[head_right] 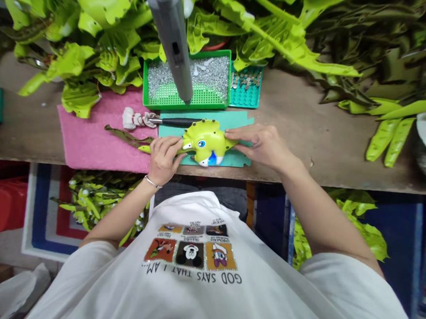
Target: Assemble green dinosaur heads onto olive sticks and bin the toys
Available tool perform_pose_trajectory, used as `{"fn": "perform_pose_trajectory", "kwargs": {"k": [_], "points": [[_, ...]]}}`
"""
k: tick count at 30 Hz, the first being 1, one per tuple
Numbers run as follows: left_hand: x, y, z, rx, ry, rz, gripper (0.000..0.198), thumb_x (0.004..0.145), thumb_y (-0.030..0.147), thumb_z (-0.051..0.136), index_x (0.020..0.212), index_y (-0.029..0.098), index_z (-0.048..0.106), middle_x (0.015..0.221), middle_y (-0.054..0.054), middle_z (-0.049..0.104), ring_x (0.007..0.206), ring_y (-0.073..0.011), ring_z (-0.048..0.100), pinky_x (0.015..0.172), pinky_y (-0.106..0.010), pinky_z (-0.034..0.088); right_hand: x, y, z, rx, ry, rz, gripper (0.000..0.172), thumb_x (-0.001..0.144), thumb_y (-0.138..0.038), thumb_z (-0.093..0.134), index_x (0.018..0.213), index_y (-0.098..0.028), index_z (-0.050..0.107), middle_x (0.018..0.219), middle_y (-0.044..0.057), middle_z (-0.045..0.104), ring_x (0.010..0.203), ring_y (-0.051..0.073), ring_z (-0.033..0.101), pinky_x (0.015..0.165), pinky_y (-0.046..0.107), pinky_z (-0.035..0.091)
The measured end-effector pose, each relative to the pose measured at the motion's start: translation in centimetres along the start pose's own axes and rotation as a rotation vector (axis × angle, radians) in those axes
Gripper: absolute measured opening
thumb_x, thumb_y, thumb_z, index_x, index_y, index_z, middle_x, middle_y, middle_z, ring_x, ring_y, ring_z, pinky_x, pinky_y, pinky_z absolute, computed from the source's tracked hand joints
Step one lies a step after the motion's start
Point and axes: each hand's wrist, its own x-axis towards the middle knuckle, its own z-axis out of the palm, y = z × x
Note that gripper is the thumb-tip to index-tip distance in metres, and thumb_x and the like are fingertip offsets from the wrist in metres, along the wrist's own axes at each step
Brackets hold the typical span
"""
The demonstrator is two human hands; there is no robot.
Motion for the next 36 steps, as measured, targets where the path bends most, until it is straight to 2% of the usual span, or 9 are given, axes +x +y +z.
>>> {"fn": "perform_pose_trajectory", "kwargs": {"k": [4,8,16,19,22,25,28,32,36], "points": [[0.0,-0.1,0.3,0.018,0.020,0.008,0.030,0.101,0.038,0.052,0.119,0.023,0.070,0.119,-0.011,0.073,0.116,-0.0242,0.063,0.105,-0.047,0.041,-0.4,-0.4,0.9,0.225,0.067,0.217,0.042,0.074,-0.035,0.079,0.115,-0.028,0.074,0.122,0.005,0.075,0.104,0.028,0.074,0.097,0.047,0.061],[-0.2,-0.4,0.4,0.019,0.044,0.040,0.028,0.100,0.037,0.054,0.120,0.024,0.070,0.119,-0.011,0.074,0.116,-0.0240,0.064,0.106,-0.048,0.041,-0.2,-0.5,2.9,0.634,0.114,0.534,0.041,0.070,-0.052,0.082,0.098,-0.023,0.074,0.095,0.005,0.078,0.081,0.021,0.076,0.077,0.039,0.066],[0.7,-1.8,-1.2,0.114,0.006,0.172,0.037,0.103,0.037,0.048,0.133,0.021,0.063,0.133,-0.015,0.068,0.134,-0.0298,0.056,0.113,-0.055,0.037,1.1,0.2,2.9,0.871,0.055,0.674,0.050,0.052,-0.057,0.092,0.075,-0.020,0.068,0.074,0.002,0.070,0.064,0.017,0.069,0.064,0.035,0.067],[2.1,-2.0,-2.8,0.169,-0.012,0.258,0.039,0.106,0.024,0.037,0.138,0.020,0.059,0.136,-0.014,0.066,0.131,-0.0263,0.060,0.107,-0.046,0.044,1.2,-0.1,1.7,0.700,0.038,0.593,0.045,0.068,-0.063,0.080,0.079,-0.021,0.069,0.075,0.005,0.071,0.067,0.021,0.070,0.066,0.041,0.066],[3.5,-1.5,-4.7,0.234,-0.026,0.336,0.040,0.106,0.028,0.037,0.139,0.015,0.057,0.133,-0.015,0.068,0.120,-0.0243,0.067,0.094,-0.036,0.052,0.8,-2.1,0.8,0.258,0.239,0.298,0.038,0.088,-0.059,0.060,0.099,-0.025,0.072,0.096,0.008,0.073,0.094,0.026,0.072,0.086,0.047,0.063],[4.7,-0.6,-5.9,0.272,-0.026,0.401,0.040,0.107,0.034,0.039,0.133,0.012,0.059,0.121,-0.014,0.074,0.101,-0.0212,0.073,0.078,-0.031,0.053,0.2,-4.6,0.8,-0.085,0.308,-0.075,0.041,0.089,-0.054,0.062,0.120,-0.027,0.067,0.122,0.012,0.068,0.118,0.030,0.065,0.103,0.050,0.055],[5.4,0.2,-5.9,0.258,-0.055,0.452,0.039,0.107,0.036,0.038,0.128,0.013,0.062,0.109,-0.012,0.077,0.085,-0.0188,0.074,0.066,-0.029,0.050,0.2,-5.5,1.7,-0.168,0.288,-0.294,0.041,0.085,-0.046,0.072,0.120,-0.025,0.065,0.117,0.012,0.071,0.108,0.028,0.069,0.094,0.047,0.059],[5.6,0.0,-5.0,0.195,-0.089,0.442,0.035,0.106,0.036,0.041,0.122,0.015,0.064,0.101,-0.010,0.078,0.080,-0.0189,0.073,0.063,-0.029,0.047,0.7,-4.7,2.4,-0.162,0.333,-0.363,0.029,0.087,-0.035,0.072,0.113,-0.024,0.067,0.104,0.008,0.076,0.090,0.022,0.073,0.079,0.037,0.061],[4.7,-2.4,-4.9,0.087,-0.080,0.372,0.042,0.103,0.045,0.047,0.132,0.017,0.061,0.110,-0.011,0.076,0.093,-0.0205,0.072,0.078,-0.032,0.050,1.1,-5.2,1.4,-0.189,0.308,-0.289,0.021,0.089,-0.036,0.069,0.107,-0.026,0.069,0.100,0.006,0.077,0.086,0.022,0.072,0.077,0.036,0.059]]}}
